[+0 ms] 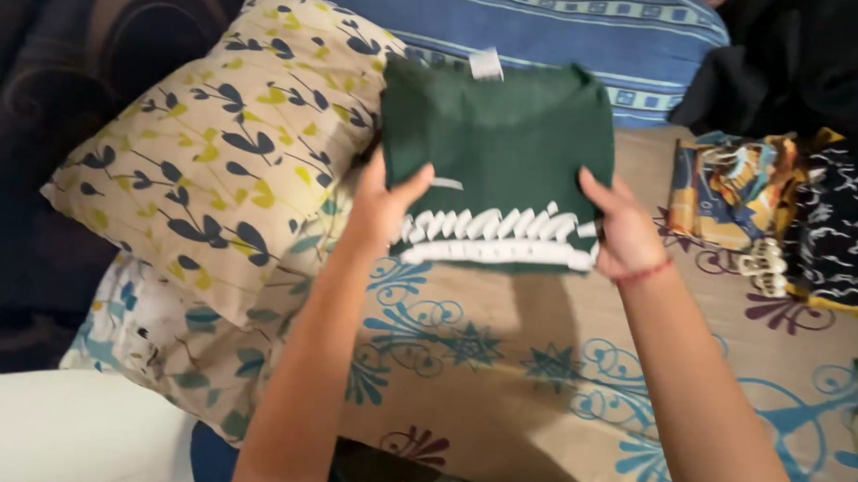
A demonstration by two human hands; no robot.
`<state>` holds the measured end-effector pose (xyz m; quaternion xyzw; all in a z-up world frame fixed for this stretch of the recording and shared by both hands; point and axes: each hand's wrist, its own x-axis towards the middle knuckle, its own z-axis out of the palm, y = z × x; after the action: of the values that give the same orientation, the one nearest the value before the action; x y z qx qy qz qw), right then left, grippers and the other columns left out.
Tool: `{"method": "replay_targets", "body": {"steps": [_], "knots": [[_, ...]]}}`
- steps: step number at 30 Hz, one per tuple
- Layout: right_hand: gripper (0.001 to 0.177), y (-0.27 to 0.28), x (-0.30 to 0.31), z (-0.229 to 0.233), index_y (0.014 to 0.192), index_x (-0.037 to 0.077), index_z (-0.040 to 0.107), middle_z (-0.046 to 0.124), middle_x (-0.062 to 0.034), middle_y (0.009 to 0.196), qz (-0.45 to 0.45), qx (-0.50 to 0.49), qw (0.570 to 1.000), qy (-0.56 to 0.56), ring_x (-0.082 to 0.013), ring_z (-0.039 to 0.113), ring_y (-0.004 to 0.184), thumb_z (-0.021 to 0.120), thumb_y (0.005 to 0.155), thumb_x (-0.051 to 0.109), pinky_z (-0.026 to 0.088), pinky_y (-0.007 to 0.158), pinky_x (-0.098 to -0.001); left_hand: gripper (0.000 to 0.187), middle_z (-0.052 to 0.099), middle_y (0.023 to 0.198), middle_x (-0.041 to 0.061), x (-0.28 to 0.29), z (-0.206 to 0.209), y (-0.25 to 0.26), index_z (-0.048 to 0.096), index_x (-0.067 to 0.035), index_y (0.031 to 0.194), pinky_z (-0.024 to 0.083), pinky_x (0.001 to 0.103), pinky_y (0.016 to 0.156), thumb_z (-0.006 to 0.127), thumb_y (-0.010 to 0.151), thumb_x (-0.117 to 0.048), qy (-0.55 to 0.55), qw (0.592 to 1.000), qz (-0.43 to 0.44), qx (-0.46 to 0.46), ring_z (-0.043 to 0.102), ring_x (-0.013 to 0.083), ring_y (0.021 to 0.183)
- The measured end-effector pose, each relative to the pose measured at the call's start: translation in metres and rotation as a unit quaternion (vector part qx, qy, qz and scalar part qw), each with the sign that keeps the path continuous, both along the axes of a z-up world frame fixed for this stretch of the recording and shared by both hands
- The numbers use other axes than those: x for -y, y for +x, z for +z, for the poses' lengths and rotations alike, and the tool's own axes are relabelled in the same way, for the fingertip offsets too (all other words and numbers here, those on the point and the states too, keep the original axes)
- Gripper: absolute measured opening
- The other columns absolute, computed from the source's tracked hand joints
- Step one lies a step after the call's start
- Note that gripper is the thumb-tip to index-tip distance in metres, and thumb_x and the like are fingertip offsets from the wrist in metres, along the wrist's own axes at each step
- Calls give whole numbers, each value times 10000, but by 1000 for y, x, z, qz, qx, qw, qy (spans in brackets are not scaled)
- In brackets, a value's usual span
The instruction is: Folding t-shirts on a bed and placing them in a closet
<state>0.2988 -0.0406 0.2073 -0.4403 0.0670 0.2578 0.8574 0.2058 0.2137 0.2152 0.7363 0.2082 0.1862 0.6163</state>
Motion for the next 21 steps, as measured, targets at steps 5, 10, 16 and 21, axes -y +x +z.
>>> {"method": "replay_targets", "body": {"steps": [5, 10, 16, 21], "knots": [[506, 38, -70, -76, 1392, 131, 608, 714, -142, 1169, 14, 15, 994, -106, -267, 746, 935, 789, 921, 173, 644, 796, -419, 717, 565, 1454, 201, -57, -26, 20, 464, -104, 1522, 406, 422, 1184, 812, 901, -186, -41, 997, 38, -47, 496, 275, 1370], [646, 34, -70, -119, 1525, 177, 489, 680, -134, 1229, 55, -25, 983, -176, -244, 731, 835, 746, 934, 130, 646, 680, -346, 860, 368, 1613, 283, -90, -129, 20, 342, -79, 1615, 245, 479, 1273, 786, 930, -350, -36, 984, 57, -164, 329, 376, 1520], [707, 41, -55, -129, 1515, 262, 522, 691, -193, 1232, 72, 99, 933, -339, -280, 735, 858, 807, 876, 157, 614, 645, -339, 684, 724, 1142, 194, -88, -116, 17, 458, -32, 1536, 528, 490, 954, 739, 956, -263, 292, 951, 102, -28, 689, 378, 1100], [498, 0, -94, -87, 1537, 172, 519, 313, -165, 1670, 36, 529, 686, -497, -463, 285, 1495, 533, 1057, 305, 276, 1147, -650, 706, 408, 1613, 243, -38, -62, 20, 412, -74, 1593, 391, 599, 1097, 627, 995, -382, 484, 869, -82, 67, 430, 446, 1457]]}}
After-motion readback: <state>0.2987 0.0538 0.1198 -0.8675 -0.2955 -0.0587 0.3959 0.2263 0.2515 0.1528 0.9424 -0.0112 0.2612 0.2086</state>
